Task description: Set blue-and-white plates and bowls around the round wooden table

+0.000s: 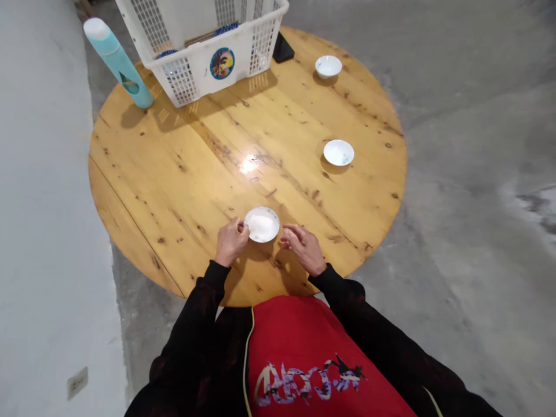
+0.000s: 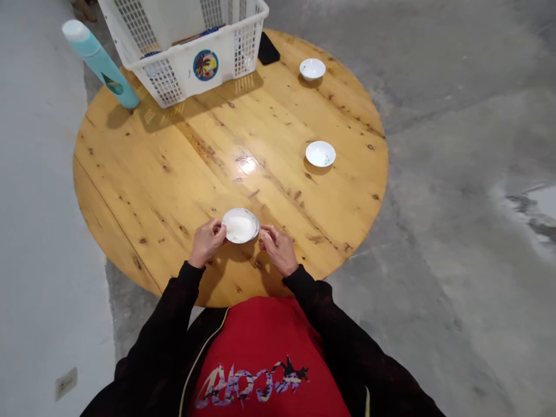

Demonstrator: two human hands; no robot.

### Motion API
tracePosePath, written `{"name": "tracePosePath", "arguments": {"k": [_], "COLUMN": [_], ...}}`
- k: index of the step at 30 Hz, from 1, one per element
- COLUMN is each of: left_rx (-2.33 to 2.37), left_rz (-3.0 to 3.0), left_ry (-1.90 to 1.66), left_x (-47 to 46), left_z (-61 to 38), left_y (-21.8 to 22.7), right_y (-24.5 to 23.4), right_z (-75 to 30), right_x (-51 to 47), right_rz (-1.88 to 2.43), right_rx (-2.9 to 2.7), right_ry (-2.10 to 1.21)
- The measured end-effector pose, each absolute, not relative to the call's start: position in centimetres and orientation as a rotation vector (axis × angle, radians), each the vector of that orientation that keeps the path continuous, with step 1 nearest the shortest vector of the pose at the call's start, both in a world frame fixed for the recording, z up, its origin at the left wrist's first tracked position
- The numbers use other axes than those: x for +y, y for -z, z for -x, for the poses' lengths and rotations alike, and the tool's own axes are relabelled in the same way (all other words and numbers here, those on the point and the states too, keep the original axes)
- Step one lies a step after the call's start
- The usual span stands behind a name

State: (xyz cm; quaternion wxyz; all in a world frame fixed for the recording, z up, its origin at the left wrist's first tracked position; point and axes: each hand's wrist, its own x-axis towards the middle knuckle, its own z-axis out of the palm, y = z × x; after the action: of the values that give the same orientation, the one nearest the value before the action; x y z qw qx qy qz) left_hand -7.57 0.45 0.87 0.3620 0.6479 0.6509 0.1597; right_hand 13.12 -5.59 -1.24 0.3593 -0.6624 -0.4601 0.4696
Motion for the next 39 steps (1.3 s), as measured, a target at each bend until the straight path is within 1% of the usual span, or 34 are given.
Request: {"name": "tracePosePath", "arguments": {"k": [3,8,14,22,26,30,34,39], "left_rx": [1.74,1.824,1.807,1.839,1.833,1.773,1.561,1.308], "left_rz": [-1.777,-1.876,-1.955,-1.986,-1.928,-1.847,-1.745,-1.637], "left_ry": [-0.247,0.004,0.174,0.213,0.14,0.054,0.008,-0.005], "left_x": [0.0,0.3,0.8,1.0,1.7,2.1,-0.2,-7.0], "left_z": [6.3,5.5,4.8,5.1,5.2,5.3,4.8,2.7], "left_y": [-1.3,-1.1,-0.4,0.3,0.6,0.6,1.3,2.3], "right_y": [1.6,2.7,3.0,3.5,3.6,2.7,2.4,4.7], "right_z": [-12.6,-12.2,-11.7,-11.3,-10.7,-10.7,-12.1,-15.1], "right_x": [-4.0,-2.6,-1.7,-1.5,-0.4,-0.4,-4.6,-12.9], "right_rz": [1.727,1.981,2.165,2.241,2.17,2.175,2.195,2.105], "right_rx": [-1.333,-1.669,-1.85,-1.835,-1.718,-1.612,-1.515,-1.351], "right_ry": [-1.079,-0.806,-0.708,-0.78,-0.932,-0.931,-0.911,-1.036]}}
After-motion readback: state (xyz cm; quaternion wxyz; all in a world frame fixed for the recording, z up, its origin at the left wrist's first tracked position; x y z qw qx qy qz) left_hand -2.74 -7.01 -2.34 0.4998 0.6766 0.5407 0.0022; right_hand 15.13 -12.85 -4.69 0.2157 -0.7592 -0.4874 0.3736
